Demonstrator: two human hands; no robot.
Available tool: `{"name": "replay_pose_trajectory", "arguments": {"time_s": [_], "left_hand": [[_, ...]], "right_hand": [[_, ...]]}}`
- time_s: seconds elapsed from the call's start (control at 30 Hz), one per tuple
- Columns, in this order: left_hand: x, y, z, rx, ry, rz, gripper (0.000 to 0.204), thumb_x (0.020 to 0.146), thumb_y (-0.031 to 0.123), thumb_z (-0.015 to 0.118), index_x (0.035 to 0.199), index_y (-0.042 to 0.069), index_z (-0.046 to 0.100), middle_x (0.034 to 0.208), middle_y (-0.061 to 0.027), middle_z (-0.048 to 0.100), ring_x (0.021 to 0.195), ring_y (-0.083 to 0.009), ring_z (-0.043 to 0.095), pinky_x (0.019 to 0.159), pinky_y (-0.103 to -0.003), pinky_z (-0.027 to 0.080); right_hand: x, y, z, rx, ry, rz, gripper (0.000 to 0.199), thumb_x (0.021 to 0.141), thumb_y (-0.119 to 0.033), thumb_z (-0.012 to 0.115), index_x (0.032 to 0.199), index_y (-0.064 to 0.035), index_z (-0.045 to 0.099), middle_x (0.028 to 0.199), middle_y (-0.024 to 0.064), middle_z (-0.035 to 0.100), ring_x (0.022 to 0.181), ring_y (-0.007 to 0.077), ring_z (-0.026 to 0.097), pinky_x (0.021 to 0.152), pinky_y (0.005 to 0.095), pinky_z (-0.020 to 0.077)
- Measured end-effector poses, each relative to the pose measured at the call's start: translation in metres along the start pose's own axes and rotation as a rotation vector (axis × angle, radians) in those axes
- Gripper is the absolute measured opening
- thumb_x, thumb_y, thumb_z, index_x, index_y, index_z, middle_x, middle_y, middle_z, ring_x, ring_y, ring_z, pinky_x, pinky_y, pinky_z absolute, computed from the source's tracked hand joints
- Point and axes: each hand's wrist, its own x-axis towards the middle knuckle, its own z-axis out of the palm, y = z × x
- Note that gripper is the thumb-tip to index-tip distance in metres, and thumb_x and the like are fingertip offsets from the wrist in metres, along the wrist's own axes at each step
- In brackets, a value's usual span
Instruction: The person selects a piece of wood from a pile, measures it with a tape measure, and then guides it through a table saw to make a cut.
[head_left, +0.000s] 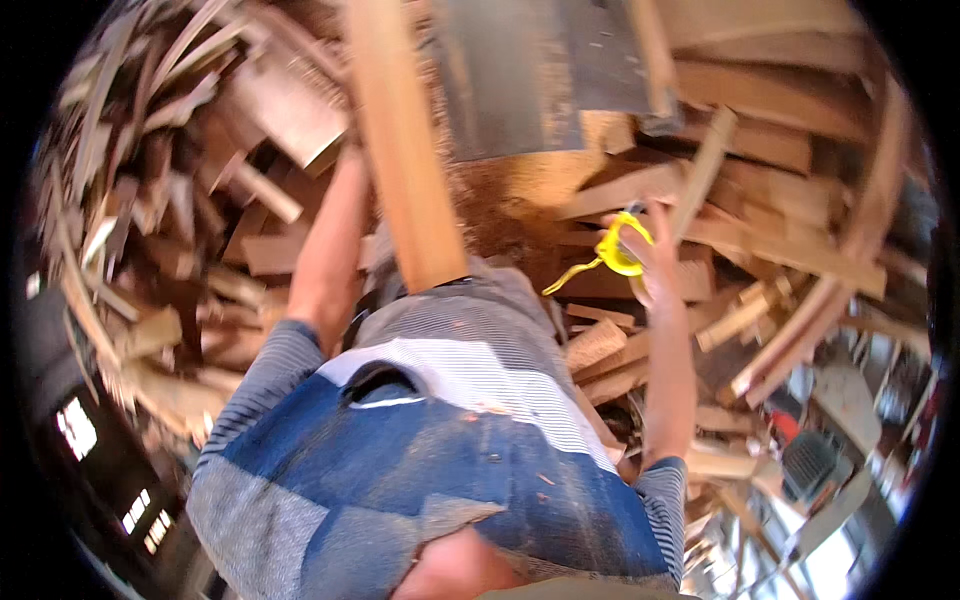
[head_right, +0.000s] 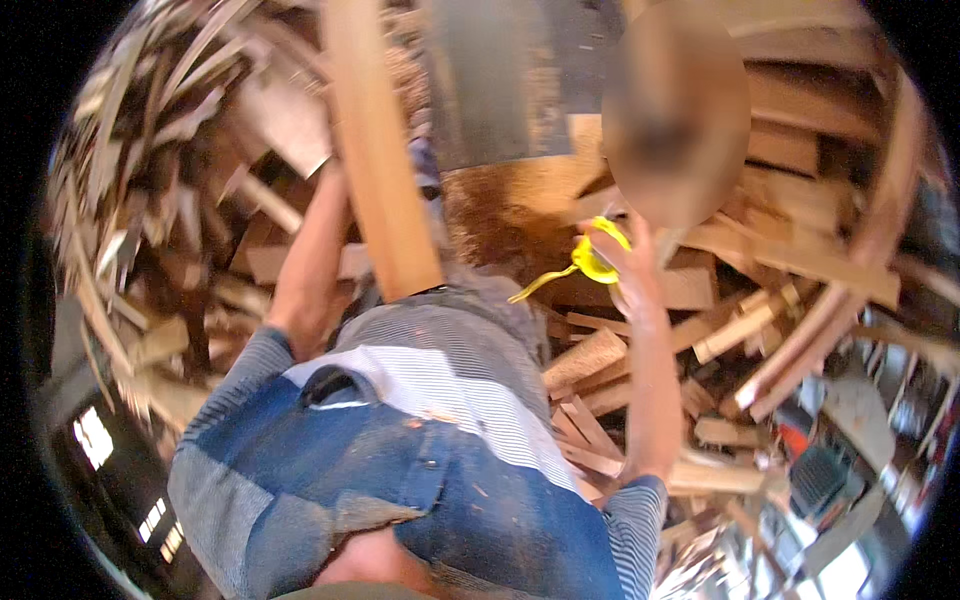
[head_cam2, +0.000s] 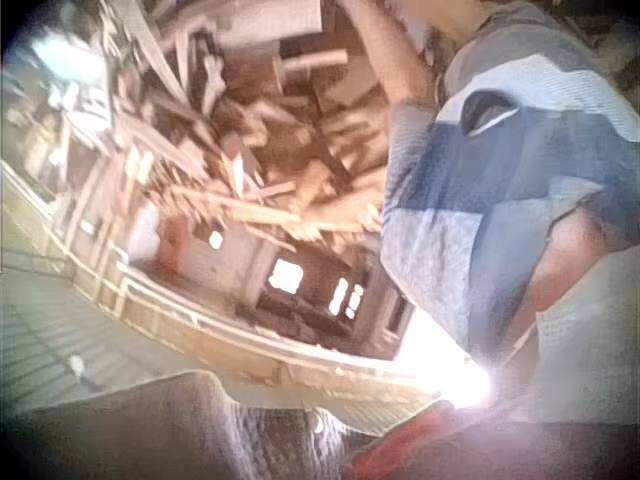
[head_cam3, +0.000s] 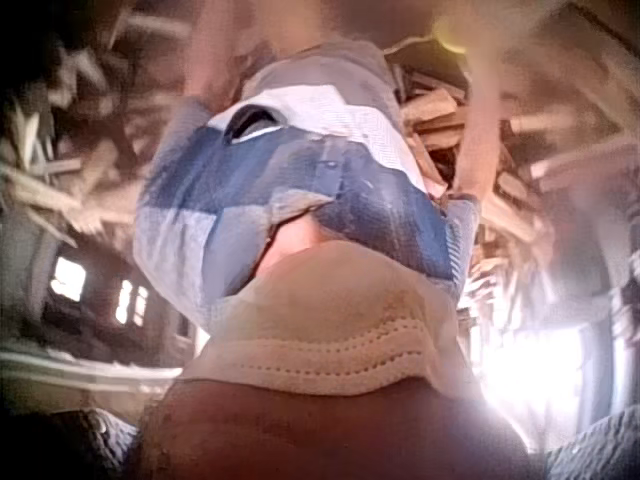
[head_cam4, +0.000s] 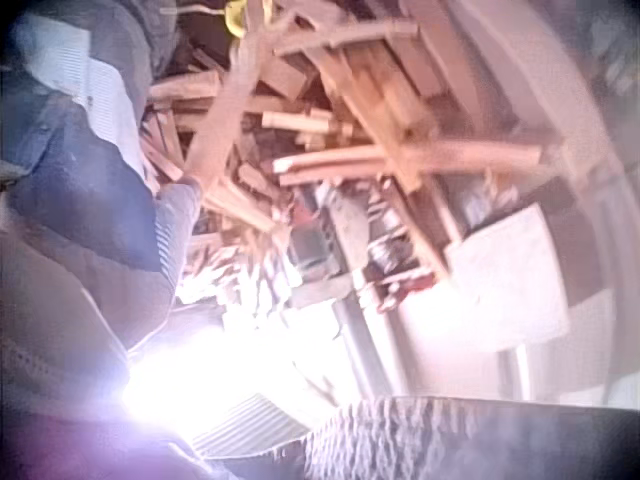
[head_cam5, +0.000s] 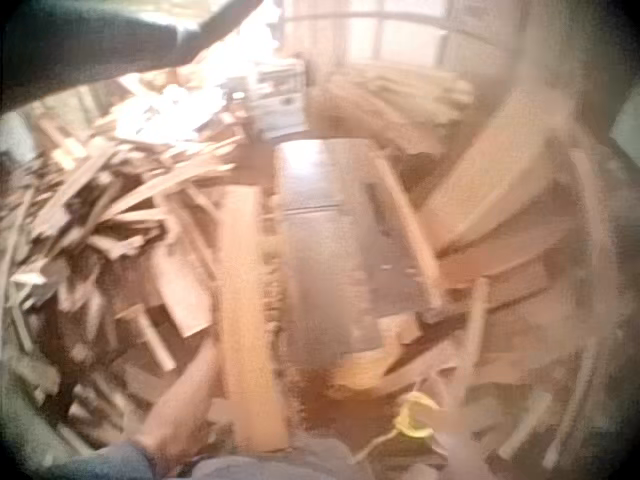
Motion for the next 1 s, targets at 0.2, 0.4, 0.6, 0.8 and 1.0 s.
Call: {"name": "replay_pose_trajectory", "arguments": {"time_s": [0.2, 0.4, 0.6, 0.8, 1.0], "left_hand": [[-0.034, 0.018, 0.019, 0.244, -0.027, 0.011, 0.08, 0.101, 0.064, 0.045, 0.145, -0.004, 0.047, 0.13, -0.0253, 0.065, 0.112, -0.0396, 0.067, 0.102, -0.052, 0.053], [-0.09, 0.032, -0.005, 0.506, 0.431, 0.235, 0.066, 0.107, 0.052, 0.033, 0.146, 0.0, 0.044, 0.122, -0.0254, 0.067, 0.099, -0.0356, 0.073, 0.084, -0.045, 0.067], [-0.173, 0.061, -0.097, 0.483, 0.475, 0.221, 0.083, 0.098, 0.065, 0.042, 0.151, 0.001, 0.043, 0.143, -0.0217, 0.058, 0.127, -0.0356, 0.06, 0.111, -0.047, 0.048], [-0.231, 0.053, -0.072, 0.486, 0.725, 0.442, 0.083, 0.098, 0.066, 0.048, 0.149, 0.0, 0.045, 0.142, -0.0229, 0.058, 0.125, -0.0375, 0.06, 0.109, -0.048, 0.048], [-0.183, 0.051, -0.07, 0.412, 0.73, 0.54, 0.083, 0.099, 0.065, 0.049, 0.148, -0.001, 0.046, 0.136, -0.0268, 0.061, 0.114, -0.0409, 0.067, 0.099, -0.052, 0.057]], "right_hand": [[-0.008, 0.076, -0.116, 0.696, 0.32, 0.083, 0.03, 0.094, -0.014, 0.065, 0.119, -0.0001, 0.055, 0.099, 0.0203, 0.068, 0.088, 0.0354, 0.069, 0.082, 0.0536, 0.0607], [0.001, 0.111, -0.234, 0.725, 0.612, -0.034, 0.024, 0.094, -0.017, 0.062, 0.112, -0.0022, 0.059, 0.112, 0.0154, 0.062, 0.103, 0.0358, 0.059, 0.095, 0.0568, 0.0519], [0.058, 0.11, -0.298, -0.705, 1.384, -0.019, 0.066, 0.084, -0.042, 0.079, 0.133, -0.0017, 0.06, 0.131, 0.0204, 0.063, 0.118, 0.0372, 0.061, 0.1, 0.0504, 0.0489], [0.09, 0.138, -0.345, -1.267, 1.298, 0.372, 0.066, 0.079, -0.058, 0.079, 0.12, -0.007, 0.071, 0.112, 0.0217, 0.072, 0.104, 0.0362, 0.068, 0.089, 0.0527, 0.054], [0.092, 0.172, -0.439, -1.404, 1.087, 0.142, 0.054, 0.08, -0.056, 0.079, 0.094, -0.0038, 0.077, 0.094, 0.0201, 0.075, 0.084, 0.0372, 0.072, 0.079, 0.0526, 0.0577]]}}
